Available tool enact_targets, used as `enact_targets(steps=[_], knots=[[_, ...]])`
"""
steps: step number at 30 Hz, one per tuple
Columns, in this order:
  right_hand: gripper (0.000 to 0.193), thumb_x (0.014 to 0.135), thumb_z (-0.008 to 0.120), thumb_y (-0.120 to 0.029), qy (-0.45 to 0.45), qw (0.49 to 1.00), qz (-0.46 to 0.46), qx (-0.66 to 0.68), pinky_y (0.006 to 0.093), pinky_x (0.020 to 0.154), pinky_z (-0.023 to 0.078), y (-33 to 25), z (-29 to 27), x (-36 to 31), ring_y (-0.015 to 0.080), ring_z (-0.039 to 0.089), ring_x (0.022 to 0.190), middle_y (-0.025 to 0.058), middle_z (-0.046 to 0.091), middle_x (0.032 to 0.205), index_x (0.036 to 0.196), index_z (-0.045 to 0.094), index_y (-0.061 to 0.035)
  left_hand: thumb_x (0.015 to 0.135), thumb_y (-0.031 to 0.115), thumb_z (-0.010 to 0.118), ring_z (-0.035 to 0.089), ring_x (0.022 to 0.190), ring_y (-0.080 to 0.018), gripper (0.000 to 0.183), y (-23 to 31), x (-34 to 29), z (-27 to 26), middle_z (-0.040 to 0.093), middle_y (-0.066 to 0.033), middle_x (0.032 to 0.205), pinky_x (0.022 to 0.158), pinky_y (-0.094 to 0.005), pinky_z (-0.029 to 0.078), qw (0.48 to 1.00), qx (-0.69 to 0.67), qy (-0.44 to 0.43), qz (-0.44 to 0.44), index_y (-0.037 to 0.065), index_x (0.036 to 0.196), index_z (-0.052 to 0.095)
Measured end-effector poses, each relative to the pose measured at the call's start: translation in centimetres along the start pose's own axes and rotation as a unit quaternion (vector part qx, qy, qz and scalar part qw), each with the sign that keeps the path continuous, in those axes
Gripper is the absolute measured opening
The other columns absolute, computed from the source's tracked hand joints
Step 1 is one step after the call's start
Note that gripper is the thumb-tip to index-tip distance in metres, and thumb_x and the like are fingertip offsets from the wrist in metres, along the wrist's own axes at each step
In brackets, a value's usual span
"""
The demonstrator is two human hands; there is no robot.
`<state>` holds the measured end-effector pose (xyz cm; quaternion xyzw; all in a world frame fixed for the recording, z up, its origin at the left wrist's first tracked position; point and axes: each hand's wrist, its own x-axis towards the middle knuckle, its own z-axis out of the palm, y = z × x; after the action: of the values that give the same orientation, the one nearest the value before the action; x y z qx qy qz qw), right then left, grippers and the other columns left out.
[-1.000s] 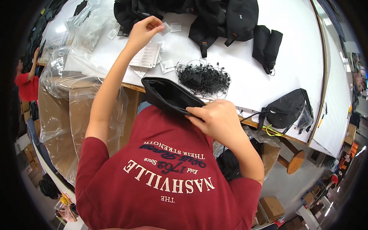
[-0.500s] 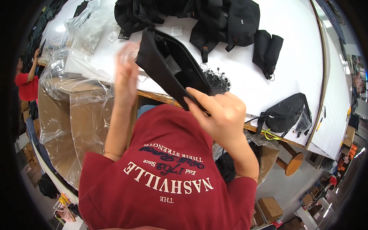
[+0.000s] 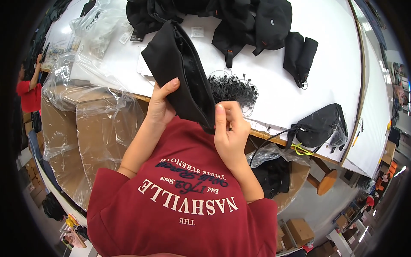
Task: Packaging black pouches by attaching tags and inserting booklets.
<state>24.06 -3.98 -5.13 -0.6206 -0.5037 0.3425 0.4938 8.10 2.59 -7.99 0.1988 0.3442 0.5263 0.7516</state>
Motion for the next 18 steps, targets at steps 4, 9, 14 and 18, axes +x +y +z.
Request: enact_targets(steps=[4, 9, 14, 18], knots=[[0.011, 0.09, 0.058, -0.007, -0.026, 0.994, -0.11, 0.004, 0.0226, 0.059, 0.042, 1.1, -1.6, 1.7, 0.0096, 0.054, 0.065, 0.0045, 0.06, 0.08, 0.096, 0.06, 0.0016, 0.077, 0.003, 0.07, 0.065, 0.09, -0.017, 0.038, 1.0, -0.1, 0.4, 0.065, -0.0076, 0.1, 0.082, -0.0296, 0.054, 0.998, -0.037, -0.023, -0.046, 0.0, 0.113, 0.058], [0.028, 0.083, 0.063, 0.0, -0.033, 0.991, -0.077, 0.106, 0.0227, 0.066, 0.046, -2.6, -1.3, 4.2, 0.0117, 0.06, 0.074, 0.0086, 0.064, 0.092, 0.109, 0.054, -0.001, 0.075, 0.003, 0.071, 0.063, 0.097, -0.0172, 0.045, 0.5, -1.2, 1.7, 0.064, -0.0095, 0.107, 0.088, -0.0298, 0.05, 0.993, -0.002, -0.081, -0.086, -0.002, 0.117, 0.056], [0.028, 0.08, 0.065, 0.001, -0.01, 0.989, -0.145, -0.014, 0.0221, 0.056, 0.044, -2.5, -1.5, 6.3, 0.0112, 0.061, 0.066, 0.0066, 0.065, 0.085, 0.106, 0.055, -0.0033, 0.073, 0.003, 0.073, 0.061, 0.099, -0.0169, 0.05, 0.2, -1.8, 2.0, 0.063, -0.0096, 0.109, 0.09, -0.0291, 0.048, 0.99, 0.049, -0.102, -0.088, -0.002, 0.119, 0.055], [0.028, 0.074, 0.069, 0.002, -0.037, 0.975, -0.217, -0.033, 0.0236, 0.055, 0.045, -2.0, -2.2, 6.9, 0.0127, 0.062, 0.066, 0.0054, 0.066, 0.091, 0.099, 0.06, -0.0041, 0.073, 0.003, 0.073, 0.061, 0.1, -0.017, 0.052, 0.2, -1.7, 1.9, 0.063, -0.0098, 0.11, 0.09, -0.0297, 0.048, 0.983, 0.063, -0.135, -0.105, -0.003, 0.12, 0.054]])
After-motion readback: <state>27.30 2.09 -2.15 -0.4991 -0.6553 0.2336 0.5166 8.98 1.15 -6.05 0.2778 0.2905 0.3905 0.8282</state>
